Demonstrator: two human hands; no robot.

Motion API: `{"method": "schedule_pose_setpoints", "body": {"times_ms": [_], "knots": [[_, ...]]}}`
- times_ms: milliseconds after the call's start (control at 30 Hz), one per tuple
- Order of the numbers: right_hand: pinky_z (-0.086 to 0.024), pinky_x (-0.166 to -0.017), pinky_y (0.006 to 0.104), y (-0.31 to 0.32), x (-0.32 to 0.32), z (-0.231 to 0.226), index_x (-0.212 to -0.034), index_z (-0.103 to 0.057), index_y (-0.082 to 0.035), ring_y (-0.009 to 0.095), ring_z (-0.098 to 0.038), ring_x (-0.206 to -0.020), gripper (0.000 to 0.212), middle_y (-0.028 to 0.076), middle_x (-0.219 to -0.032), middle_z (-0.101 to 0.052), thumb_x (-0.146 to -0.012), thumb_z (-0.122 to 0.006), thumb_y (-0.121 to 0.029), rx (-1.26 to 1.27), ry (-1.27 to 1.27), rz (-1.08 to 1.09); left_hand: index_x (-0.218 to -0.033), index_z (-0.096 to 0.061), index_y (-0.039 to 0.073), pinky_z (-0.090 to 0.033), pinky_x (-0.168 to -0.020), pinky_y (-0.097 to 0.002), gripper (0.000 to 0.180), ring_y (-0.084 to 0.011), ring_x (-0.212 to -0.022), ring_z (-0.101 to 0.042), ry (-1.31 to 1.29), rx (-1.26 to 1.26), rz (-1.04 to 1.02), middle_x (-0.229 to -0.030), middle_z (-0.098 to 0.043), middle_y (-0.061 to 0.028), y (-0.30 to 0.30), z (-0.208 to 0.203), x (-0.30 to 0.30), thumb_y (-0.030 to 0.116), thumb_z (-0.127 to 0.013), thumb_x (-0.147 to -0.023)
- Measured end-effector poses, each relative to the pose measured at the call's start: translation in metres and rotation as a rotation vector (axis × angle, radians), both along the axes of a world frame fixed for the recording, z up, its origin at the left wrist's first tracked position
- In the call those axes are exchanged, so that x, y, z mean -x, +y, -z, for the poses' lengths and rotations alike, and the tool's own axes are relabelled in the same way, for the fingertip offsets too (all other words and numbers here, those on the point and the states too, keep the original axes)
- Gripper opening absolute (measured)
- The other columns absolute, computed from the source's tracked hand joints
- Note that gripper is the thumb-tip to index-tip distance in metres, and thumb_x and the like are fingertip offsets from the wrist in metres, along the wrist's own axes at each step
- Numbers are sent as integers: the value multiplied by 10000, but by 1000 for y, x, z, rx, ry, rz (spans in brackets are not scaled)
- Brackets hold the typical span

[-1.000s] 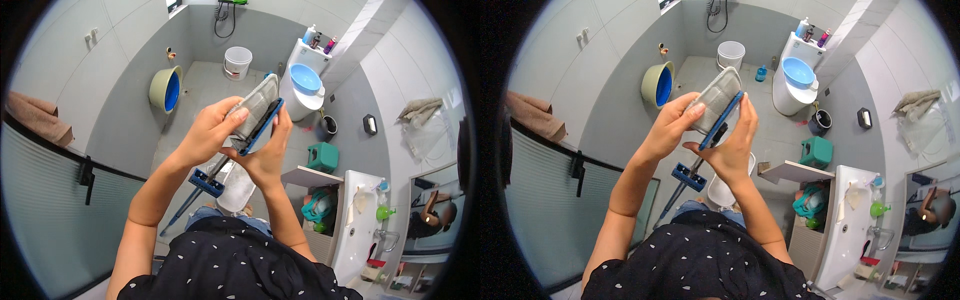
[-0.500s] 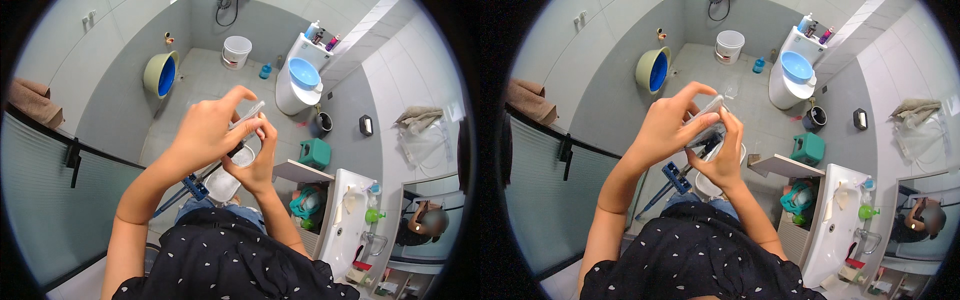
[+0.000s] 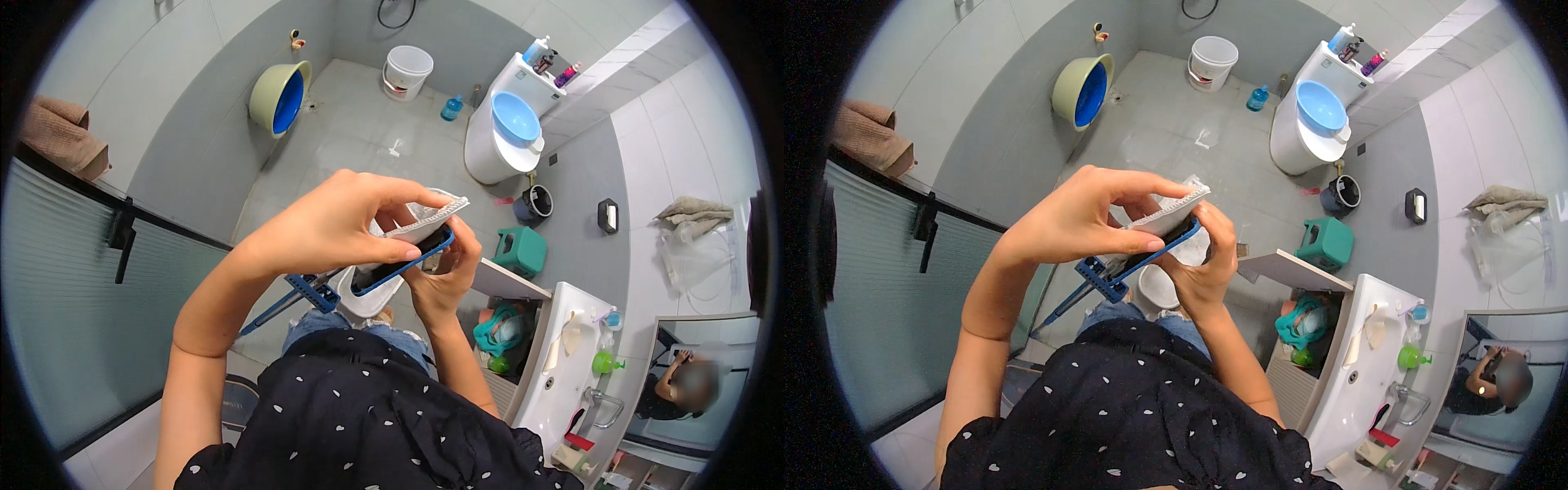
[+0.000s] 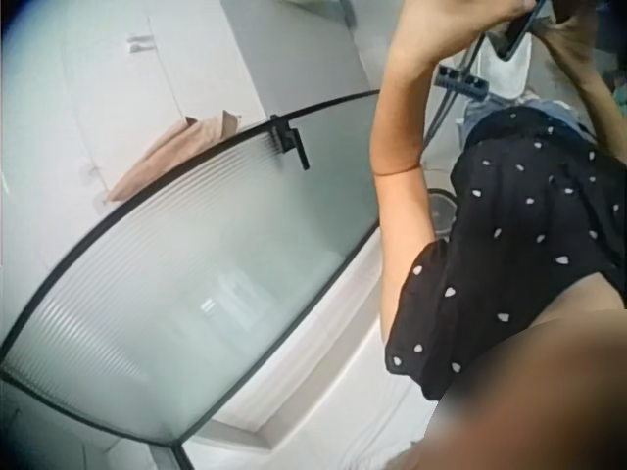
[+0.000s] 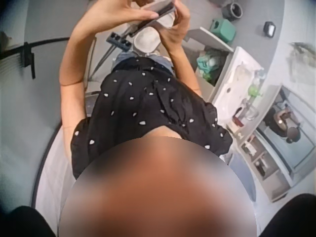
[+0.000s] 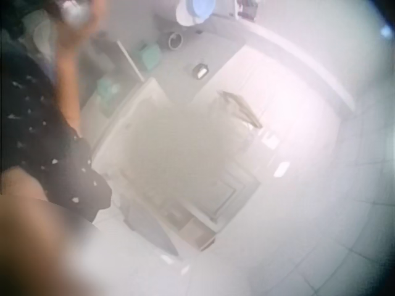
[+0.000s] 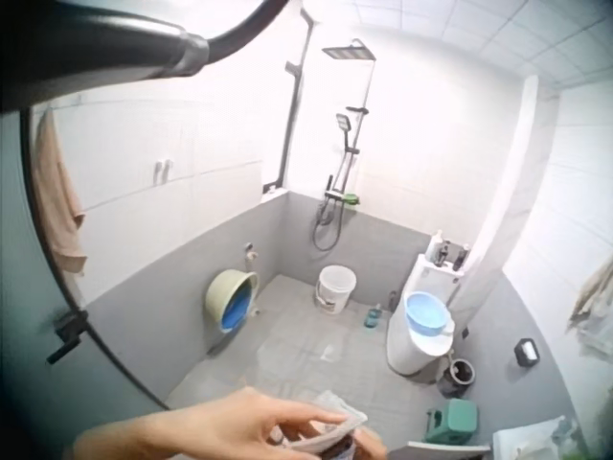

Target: The person retrieves a mop head from a cabinet and attaches it to a mop handle. They align the mop head with the handle's frame and press it into place, securing the fabric pad onto the mop base.

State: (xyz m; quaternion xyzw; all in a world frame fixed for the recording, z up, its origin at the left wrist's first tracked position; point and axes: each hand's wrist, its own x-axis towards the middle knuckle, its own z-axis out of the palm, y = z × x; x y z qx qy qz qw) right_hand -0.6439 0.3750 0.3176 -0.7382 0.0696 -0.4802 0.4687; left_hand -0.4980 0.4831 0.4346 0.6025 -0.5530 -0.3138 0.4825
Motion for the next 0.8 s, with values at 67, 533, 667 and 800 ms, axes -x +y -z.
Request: {"method": "schedule_pose_setpoints", "body": {"times_ms": [67, 533, 667, 800], "knots": [[-436, -942, 380, 1, -3, -7, -1141, -521, -70, 273, -568, -1064, 682, 114, -1138, -583, -581, -870, -246, 75, 8, 145, -1212, -594, 75, -460, -626, -242, 449, -81, -680, -554, 14, -44, -28, -753, -636, -63, 3, -5, 3, 175, -712, -791], [-384, -797, 256, -1, -6, -30, -1007, -524, -35, 143, -461, -882, 366, 57, -976, -493, -809, -717, -276, -296, -97, -196, -931, -629, -27, -425, -610, -226, 170, -101, -737, -530, 186, 2, -244, -851, -577, -62, 10, 4, 15, 131, -590, -880], [-388, -783, 255, 1, -9, -35, -982, -531, -36, 145, -468, -866, 347, 58, -964, -496, -803, -728, -259, -315, -84, -226, -931, -638, -22, -438, -626, -231, 149, -111, -721, -547, 46, 88, -289, -812, -592, -78, 21, 3, 17, 108, -597, -872], [-398, -769, 265, 0, -6, -38, -956, -533, -34, 155, -483, -863, 305, 68, -935, -505, -797, -738, -196, -260, -105, -277, -942, -637, -12, -438, -641, -221, 137, -89, -713, -546, 151, 137, -371, -808, -606, -54, 27, 13, 19, 102, -590, -883]]}}
